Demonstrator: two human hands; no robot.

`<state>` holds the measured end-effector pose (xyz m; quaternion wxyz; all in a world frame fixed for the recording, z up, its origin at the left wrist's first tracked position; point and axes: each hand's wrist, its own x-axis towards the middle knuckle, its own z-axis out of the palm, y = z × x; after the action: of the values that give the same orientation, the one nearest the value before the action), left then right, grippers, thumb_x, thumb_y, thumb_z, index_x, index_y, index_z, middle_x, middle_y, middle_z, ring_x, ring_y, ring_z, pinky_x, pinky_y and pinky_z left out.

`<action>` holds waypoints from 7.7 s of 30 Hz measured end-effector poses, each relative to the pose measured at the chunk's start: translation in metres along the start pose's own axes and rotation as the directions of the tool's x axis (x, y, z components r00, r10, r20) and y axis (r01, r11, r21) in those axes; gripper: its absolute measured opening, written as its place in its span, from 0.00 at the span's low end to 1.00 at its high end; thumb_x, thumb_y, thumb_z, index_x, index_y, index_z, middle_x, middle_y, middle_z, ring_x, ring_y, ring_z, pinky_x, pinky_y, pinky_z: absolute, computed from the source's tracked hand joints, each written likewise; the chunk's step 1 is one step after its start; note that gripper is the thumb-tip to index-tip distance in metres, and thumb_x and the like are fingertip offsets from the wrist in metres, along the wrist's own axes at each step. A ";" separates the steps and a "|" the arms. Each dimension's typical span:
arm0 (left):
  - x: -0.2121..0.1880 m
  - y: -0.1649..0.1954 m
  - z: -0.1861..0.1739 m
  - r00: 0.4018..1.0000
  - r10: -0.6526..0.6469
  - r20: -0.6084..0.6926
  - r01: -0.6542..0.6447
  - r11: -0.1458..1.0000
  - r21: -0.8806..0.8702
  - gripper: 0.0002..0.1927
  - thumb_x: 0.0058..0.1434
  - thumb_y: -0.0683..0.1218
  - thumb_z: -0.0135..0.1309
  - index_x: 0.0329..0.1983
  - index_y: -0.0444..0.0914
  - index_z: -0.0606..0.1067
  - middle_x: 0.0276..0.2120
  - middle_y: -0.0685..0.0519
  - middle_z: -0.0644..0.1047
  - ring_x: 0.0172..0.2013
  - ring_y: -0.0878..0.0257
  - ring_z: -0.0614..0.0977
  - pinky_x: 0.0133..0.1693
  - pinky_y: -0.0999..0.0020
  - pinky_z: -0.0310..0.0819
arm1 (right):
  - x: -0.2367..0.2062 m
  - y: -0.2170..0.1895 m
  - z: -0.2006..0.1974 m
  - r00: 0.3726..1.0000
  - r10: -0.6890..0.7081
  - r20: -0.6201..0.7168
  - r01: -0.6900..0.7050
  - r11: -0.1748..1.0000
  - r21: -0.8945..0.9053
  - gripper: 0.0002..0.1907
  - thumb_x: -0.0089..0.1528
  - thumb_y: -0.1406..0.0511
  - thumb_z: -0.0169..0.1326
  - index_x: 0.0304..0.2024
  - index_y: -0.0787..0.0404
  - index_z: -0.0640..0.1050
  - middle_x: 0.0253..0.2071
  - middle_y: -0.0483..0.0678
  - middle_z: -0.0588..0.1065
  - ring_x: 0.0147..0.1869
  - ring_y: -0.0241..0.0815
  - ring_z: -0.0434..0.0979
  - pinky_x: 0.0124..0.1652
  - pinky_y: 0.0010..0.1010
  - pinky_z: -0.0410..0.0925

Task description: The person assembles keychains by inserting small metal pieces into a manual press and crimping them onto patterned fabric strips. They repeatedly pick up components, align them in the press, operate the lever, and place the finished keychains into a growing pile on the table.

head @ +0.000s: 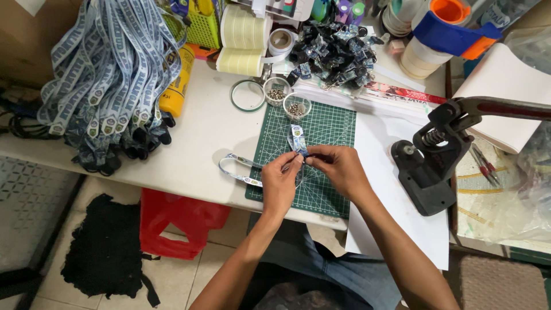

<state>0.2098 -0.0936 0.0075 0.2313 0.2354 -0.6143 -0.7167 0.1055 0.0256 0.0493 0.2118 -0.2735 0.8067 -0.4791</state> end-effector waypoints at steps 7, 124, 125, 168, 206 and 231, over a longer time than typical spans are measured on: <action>-0.001 0.004 0.003 1.000 0.002 -0.021 -0.002 1.000 0.024 0.15 0.66 0.44 0.57 0.48 0.27 0.80 0.33 0.49 0.83 0.33 0.70 0.81 0.35 0.75 0.75 | -0.004 -0.007 0.003 0.998 -0.043 -0.051 0.040 0.997 -0.066 0.14 0.59 0.68 0.62 0.49 0.61 0.83 0.38 0.48 0.85 0.40 0.33 0.84 0.39 0.25 0.76; 0.023 0.042 -0.058 0.965 0.179 -0.193 -0.154 0.978 0.140 0.13 0.65 0.45 0.59 0.46 0.31 0.82 0.32 0.49 0.85 0.32 0.69 0.79 0.34 0.73 0.74 | 0.057 -0.023 0.016 0.991 -0.127 0.041 0.100 0.912 0.398 0.08 0.63 0.68 0.59 0.44 0.66 0.81 0.35 0.48 0.82 0.39 0.35 0.82 0.41 0.25 0.76; 0.022 0.042 -0.053 0.968 0.181 -0.174 -0.157 0.977 0.143 0.13 0.65 0.45 0.59 0.46 0.31 0.82 0.31 0.49 0.84 0.31 0.69 0.78 0.34 0.72 0.74 | 0.047 -0.021 0.017 0.994 -0.099 0.049 0.068 0.901 0.428 0.08 0.62 0.69 0.59 0.43 0.66 0.81 0.35 0.48 0.82 0.39 0.35 0.83 0.41 0.25 0.76; -0.015 0.053 -0.005 0.882 0.471 0.030 -0.434 0.786 0.440 0.08 0.66 0.41 0.57 0.45 0.31 0.81 0.36 0.45 0.83 0.34 0.55 0.85 0.37 0.64 0.78 | -0.003 0.003 0.007 0.998 -0.067 0.002 0.053 0.811 0.583 0.24 0.60 0.72 0.60 0.59 0.60 0.71 0.42 0.44 0.79 0.46 0.32 0.79 0.47 0.26 0.74; -0.003 0.068 0.059 0.738 -0.193 0.646 -0.274 0.790 0.549 0.12 0.54 0.49 0.62 0.35 0.37 0.84 0.26 0.48 0.83 0.25 0.58 0.82 0.33 0.63 0.77 | -0.106 0.051 -0.070 0.978 0.182 0.102 -0.207 0.906 0.368 0.14 0.66 0.63 0.55 0.46 0.68 0.81 0.35 0.45 0.81 0.40 0.33 0.80 0.44 0.27 0.74; 0.136 -0.020 0.165 0.810 0.038 0.585 -0.193 0.960 0.204 0.11 0.56 0.41 0.62 0.41 0.32 0.84 0.32 0.47 0.86 0.31 0.66 0.85 0.34 0.74 0.75 | -0.065 0.090 -0.242 0.760 0.030 -0.650 -0.004 0.999 0.040 0.15 0.71 0.61 0.52 0.51 0.66 0.80 0.40 0.50 0.80 0.42 0.33 0.80 0.40 0.25 0.70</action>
<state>0.0000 -0.0474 0.0024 0.0465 -0.0026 -0.7550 -0.6540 -0.0130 0.2617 0.0840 -0.0716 -0.0792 0.8237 -0.5569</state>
